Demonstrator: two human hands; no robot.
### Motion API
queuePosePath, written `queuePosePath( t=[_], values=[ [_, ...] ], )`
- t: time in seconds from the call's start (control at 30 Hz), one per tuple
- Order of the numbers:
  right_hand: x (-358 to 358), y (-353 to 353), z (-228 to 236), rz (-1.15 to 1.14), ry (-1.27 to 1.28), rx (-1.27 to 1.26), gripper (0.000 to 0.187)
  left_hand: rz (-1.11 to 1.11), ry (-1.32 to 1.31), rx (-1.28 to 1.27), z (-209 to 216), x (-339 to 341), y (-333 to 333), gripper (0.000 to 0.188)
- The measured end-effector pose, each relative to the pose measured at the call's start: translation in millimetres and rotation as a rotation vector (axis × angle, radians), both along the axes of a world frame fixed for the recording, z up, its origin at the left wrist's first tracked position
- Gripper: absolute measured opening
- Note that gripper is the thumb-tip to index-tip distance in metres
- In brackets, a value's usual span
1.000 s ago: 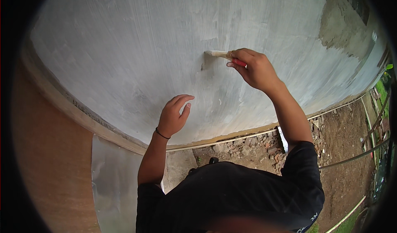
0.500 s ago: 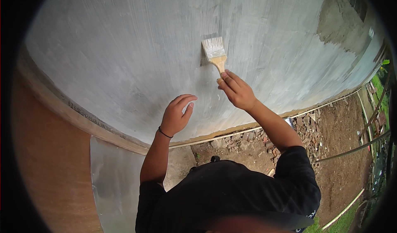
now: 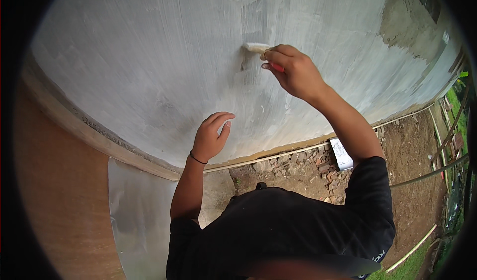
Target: The person paints an exterior wall with a paintbrush, dipping the brush into a paint tray to load it with paint before applying it to the wall.
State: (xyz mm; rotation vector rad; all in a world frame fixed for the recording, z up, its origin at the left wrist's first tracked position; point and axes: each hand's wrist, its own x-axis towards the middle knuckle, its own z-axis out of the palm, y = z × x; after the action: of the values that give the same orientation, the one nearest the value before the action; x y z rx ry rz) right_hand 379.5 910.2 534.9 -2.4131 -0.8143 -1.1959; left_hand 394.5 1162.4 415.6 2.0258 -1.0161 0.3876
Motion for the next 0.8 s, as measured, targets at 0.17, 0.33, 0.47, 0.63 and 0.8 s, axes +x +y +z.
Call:
queuePosePath(
  t=[0.17, 0.33, 0.47, 0.63, 0.8],
  values=[
    [-2, 5, 55, -0.094, -0.355, -0.078, 0.022, 0.03, -0.023, -0.02, 9, -1, 2, 0.019],
    [19, 11, -49, -0.149, -0.429, -0.289, 0.024, -0.011, 0.008, -0.026, 2, -8, -1, 0.019],
    [6, 29, -188, -0.042, -0.142, -0.343, 0.028, -0.025, 0.052, -0.019, -10, -17, 6, 0.018],
    [-4, 37, -213, 0.015, 0.096, -0.173, 0.021, -0.006, 0.091, -0.011, -22, -22, 21, 0.018],
    [6, 26, -89, -0.018, 0.045, 0.027, 0.018, 0.009, 0.118, -0.012, -28, -25, 34, 0.018]
  ],
)
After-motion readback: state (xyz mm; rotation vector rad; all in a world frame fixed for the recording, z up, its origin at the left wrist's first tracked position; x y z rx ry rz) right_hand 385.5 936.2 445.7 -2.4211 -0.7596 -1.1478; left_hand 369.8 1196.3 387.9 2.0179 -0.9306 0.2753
